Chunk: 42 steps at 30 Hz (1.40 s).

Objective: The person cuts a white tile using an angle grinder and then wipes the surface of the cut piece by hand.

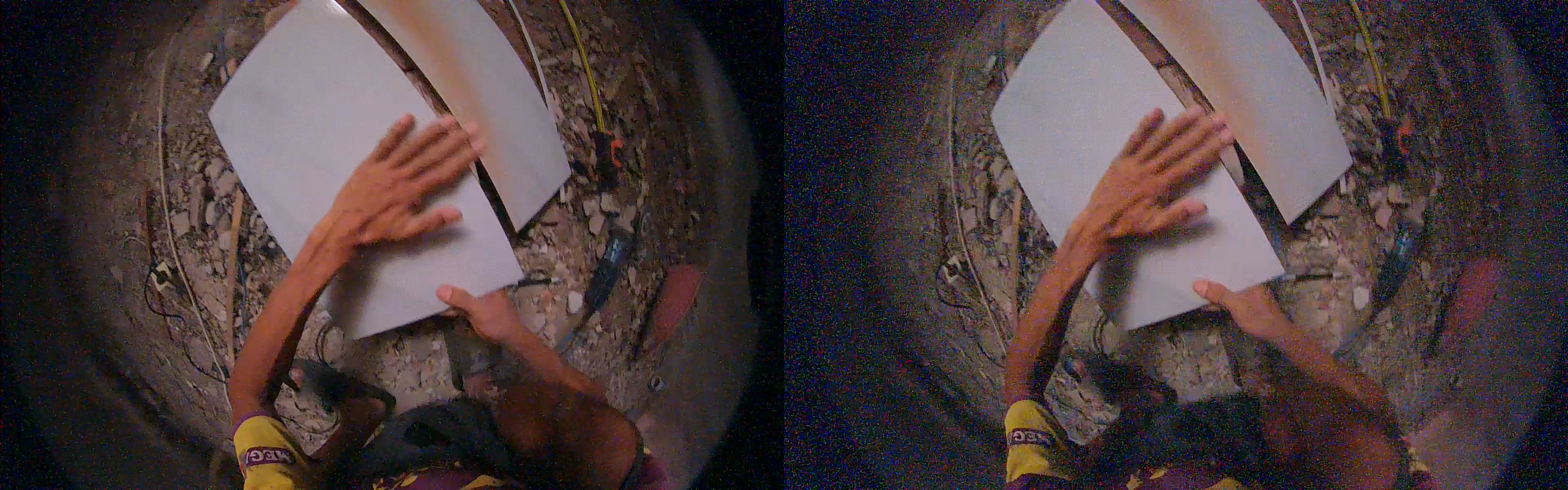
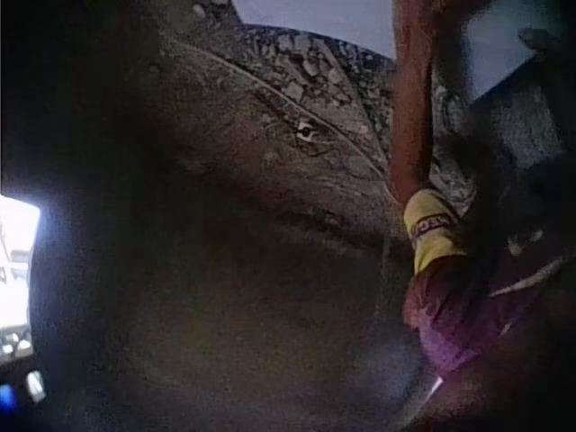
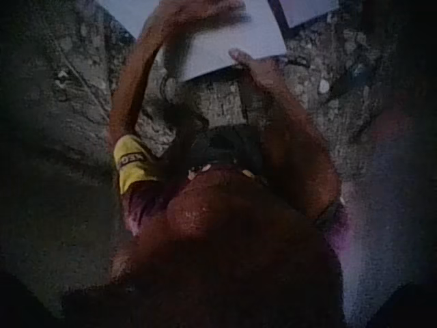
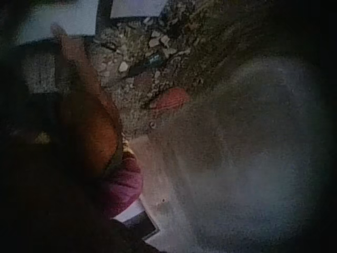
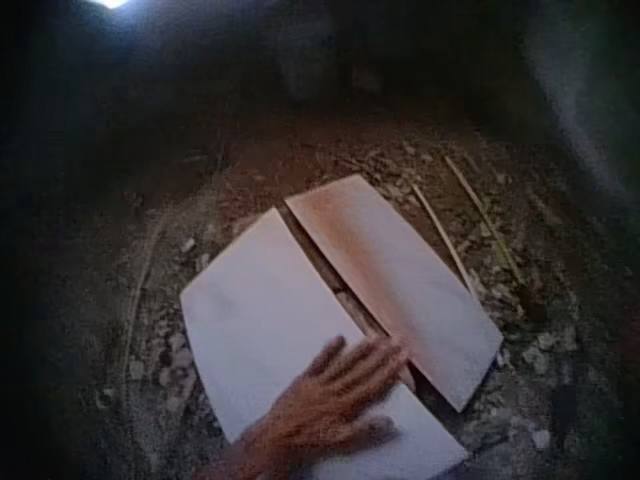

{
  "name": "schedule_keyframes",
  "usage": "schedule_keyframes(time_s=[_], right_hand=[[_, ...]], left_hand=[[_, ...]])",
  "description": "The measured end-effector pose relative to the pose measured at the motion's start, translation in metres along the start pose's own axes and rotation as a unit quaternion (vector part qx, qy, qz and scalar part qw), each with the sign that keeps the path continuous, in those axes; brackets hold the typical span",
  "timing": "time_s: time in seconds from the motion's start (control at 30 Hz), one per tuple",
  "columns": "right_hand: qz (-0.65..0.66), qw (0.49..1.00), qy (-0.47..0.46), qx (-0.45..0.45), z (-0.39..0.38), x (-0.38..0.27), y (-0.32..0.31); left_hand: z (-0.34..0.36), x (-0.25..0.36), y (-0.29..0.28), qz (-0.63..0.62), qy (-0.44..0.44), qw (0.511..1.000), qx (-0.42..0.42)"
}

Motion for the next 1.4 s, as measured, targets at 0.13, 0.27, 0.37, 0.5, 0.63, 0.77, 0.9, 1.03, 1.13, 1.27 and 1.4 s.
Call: schedule_keyframes(time_s=[0.13,0.27,0.37,0.5,0.63,0.77,0.9,1.03,1.13,1.27,1.4], right_hand=[[0.043,0.993,0.099,-0.051,-0.01,-0.032,0.006],[-0.032,0.994,0.091,-0.05,-0.008,-0.027,0.009],[0.03,0.99,0.135,-0.03,-0.014,-0.029,0.0],[-0.006,0.997,0.082,-0.011,-0.014,-0.032,0.005],[-0.055,0.984,0.157,0.064,-0.036,-0.052,-0.031],[-0.053,0.982,0.164,0.073,-0.064,-0.102,-0.028],[0.006,0.978,0.192,0.085,-0.095,-0.145,-0.02],[0.153,0.97,0.153,0.11,-0.117,-0.217,0.025],[0.133,0.975,0.18,-0.004,-0.156,-0.266,0.026],[0.14,0.963,0.217,-0.079,-0.252,-0.243,-0.001],[0.119,0.965,0.192,-0.136,-0.382,-0.282,0.012]], left_hand=[[-0.006,-0.116,-0.026,0.064,-0.069,0.989,0.116],[-0.011,-0.202,-0.061,0.09,-0.121,0.98,0.129],[0.006,-0.275,-0.061,0.242,-0.115,0.942,0.202],[-0.049,-0.351,-0.123,0.259,-0.34,0.889,0.166],[-0.09,-0.232,-0.106,0.097,-0.399,0.85,0.329],[-0.188,-0.084,-0.102,-0.097,-0.637,0.692,0.326],[-0.154,0.016,-0.082,-0.419,-0.686,0.489,0.339],[-0.156,0.047,-0.136,-0.634,-0.584,0.349,0.368],[-0.174,0.081,-0.196,-0.597,-0.597,0.389,0.369],[-0.168,0.211,-0.276,-0.508,-0.631,0.37,0.454],[-0.197,0.361,-0.377,-0.503,-0.568,0.338,0.557]])
Point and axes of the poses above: each hand's wrist, its own z-axis towards the middle knuckle, its own y-axis out of the palm, x = y × z, the point moved 2 cm from there along z, towards the middle knuckle, and after that the axes turned 6 degrees about y, right-handed, at the moved point
